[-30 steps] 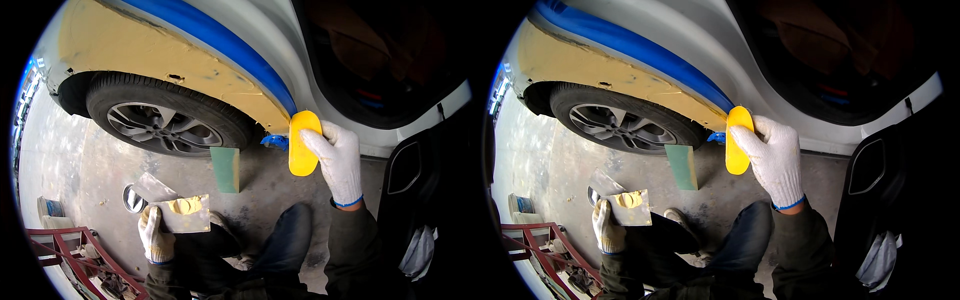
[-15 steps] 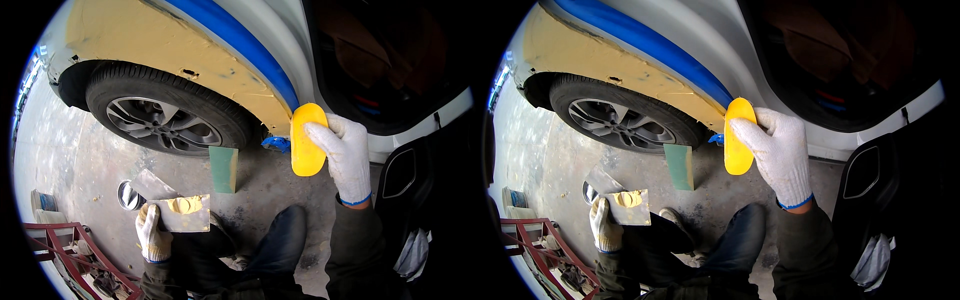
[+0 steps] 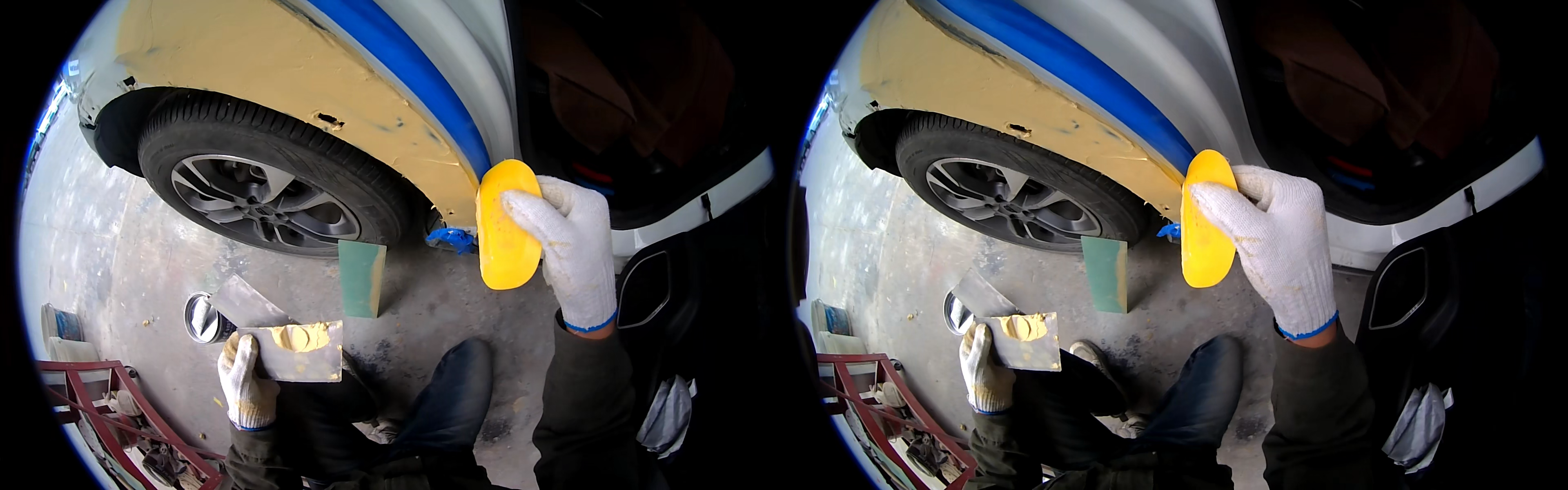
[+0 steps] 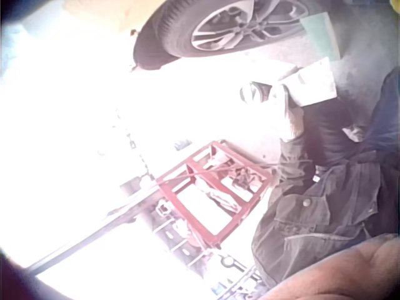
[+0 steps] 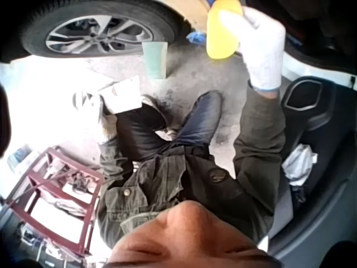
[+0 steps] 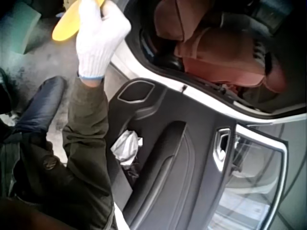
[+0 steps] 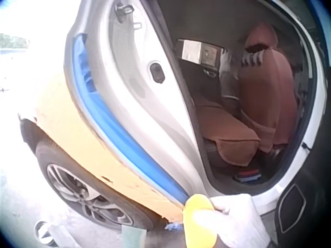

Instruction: The person applies yellow body filler to the front fender of a white car using a metal spreader, then sands the area with a green sanding block. The person repeatedly adds filler and sands the surface to smooth it.

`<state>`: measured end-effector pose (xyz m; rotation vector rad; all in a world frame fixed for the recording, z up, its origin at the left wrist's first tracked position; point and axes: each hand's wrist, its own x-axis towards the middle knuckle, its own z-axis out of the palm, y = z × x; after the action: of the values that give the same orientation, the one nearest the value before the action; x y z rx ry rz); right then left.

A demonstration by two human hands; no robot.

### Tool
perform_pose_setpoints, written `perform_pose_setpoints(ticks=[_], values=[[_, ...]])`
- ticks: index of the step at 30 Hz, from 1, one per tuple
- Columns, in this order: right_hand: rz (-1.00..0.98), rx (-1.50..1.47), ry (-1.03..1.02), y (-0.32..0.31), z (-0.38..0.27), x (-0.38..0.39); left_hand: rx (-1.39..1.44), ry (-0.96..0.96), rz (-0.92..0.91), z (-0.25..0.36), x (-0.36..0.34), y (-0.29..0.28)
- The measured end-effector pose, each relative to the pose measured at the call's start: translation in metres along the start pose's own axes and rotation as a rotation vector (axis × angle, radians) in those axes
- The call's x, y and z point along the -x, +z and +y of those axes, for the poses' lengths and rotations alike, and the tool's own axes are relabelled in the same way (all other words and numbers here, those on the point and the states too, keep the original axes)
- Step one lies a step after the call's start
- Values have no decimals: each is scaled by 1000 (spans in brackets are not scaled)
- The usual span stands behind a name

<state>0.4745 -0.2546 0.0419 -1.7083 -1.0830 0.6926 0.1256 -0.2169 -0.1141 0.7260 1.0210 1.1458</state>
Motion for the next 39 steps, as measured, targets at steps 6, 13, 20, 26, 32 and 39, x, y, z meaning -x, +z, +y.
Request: perform_pose_setpoints(ticks=[6, 13, 20, 26, 32, 39], values=[[-24, 25, -21, 1, -11, -3, 4, -3, 54, -1, 1, 2], [51, -189, -1, -8, -29, 0, -44, -20, -26, 4, 1, -2], [217, -307, 56, -44, 28, 54, -166, 51, -65, 6, 3, -2], [391, -704, 177, -22, 130, 88, -520, 225, -135, 5, 11, 9], [288, -712, 302, 2, 162, 107, -623, 261, -71, 7, 18, 35], [190, -440, 101, 22, 118, 102, -299, 193, 101, 5, 28, 97]])
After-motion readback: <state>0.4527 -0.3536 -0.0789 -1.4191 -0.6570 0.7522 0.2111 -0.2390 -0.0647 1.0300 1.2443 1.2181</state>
